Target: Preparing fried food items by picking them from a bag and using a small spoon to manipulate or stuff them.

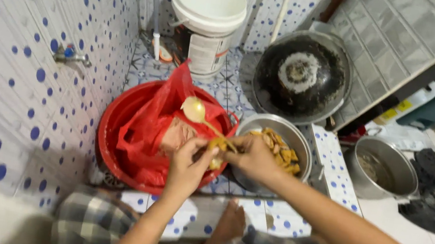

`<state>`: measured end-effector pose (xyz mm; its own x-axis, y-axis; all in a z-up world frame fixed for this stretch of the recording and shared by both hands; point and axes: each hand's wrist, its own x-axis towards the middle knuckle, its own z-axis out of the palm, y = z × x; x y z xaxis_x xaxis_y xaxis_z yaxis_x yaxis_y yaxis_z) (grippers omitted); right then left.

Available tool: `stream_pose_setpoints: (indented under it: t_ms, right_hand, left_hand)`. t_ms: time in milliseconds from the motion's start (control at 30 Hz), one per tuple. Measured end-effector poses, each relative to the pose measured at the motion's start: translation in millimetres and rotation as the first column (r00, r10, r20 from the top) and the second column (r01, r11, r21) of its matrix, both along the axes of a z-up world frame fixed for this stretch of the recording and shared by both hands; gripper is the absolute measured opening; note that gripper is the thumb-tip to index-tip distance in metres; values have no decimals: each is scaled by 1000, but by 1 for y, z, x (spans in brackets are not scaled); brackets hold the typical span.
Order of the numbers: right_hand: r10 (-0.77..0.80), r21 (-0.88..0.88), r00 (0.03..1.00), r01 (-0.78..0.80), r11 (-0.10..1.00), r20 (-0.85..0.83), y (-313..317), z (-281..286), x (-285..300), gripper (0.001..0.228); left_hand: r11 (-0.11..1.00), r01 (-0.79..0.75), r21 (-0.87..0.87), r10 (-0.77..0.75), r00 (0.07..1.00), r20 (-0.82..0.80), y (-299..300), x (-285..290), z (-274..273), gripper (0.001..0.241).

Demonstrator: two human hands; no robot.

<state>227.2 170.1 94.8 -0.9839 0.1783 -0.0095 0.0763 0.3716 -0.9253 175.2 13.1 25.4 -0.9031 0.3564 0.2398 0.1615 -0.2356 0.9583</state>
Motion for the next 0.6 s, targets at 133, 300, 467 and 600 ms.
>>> stream_pose_setpoints:
  t_ms: [133, 300, 467, 600]
  right_hand:
    - [-13, -115, 999, 19, 993, 49, 1, -37, -34, 26]
    - [-127, -278, 991, 134, 951, 40, -21, -63, -74, 12]
    - [-152, -269, 986, 164, 949, 65, -34, -99, -112, 7]
    - [-195, -389, 972, 232, 892, 132, -36, -147, -134, 7]
  left_hand:
    - [1000, 3, 17, -6, 989, 149, -6, -35, -29, 13]
    - [943, -29, 331, -219, 696, 684, -13, -81, -64, 15]
    - [944, -42, 328, -216, 673, 708, -26, -114, -87, 17]
    - [955, 0, 297, -219, 674, 705, -29, -138, -140, 24]
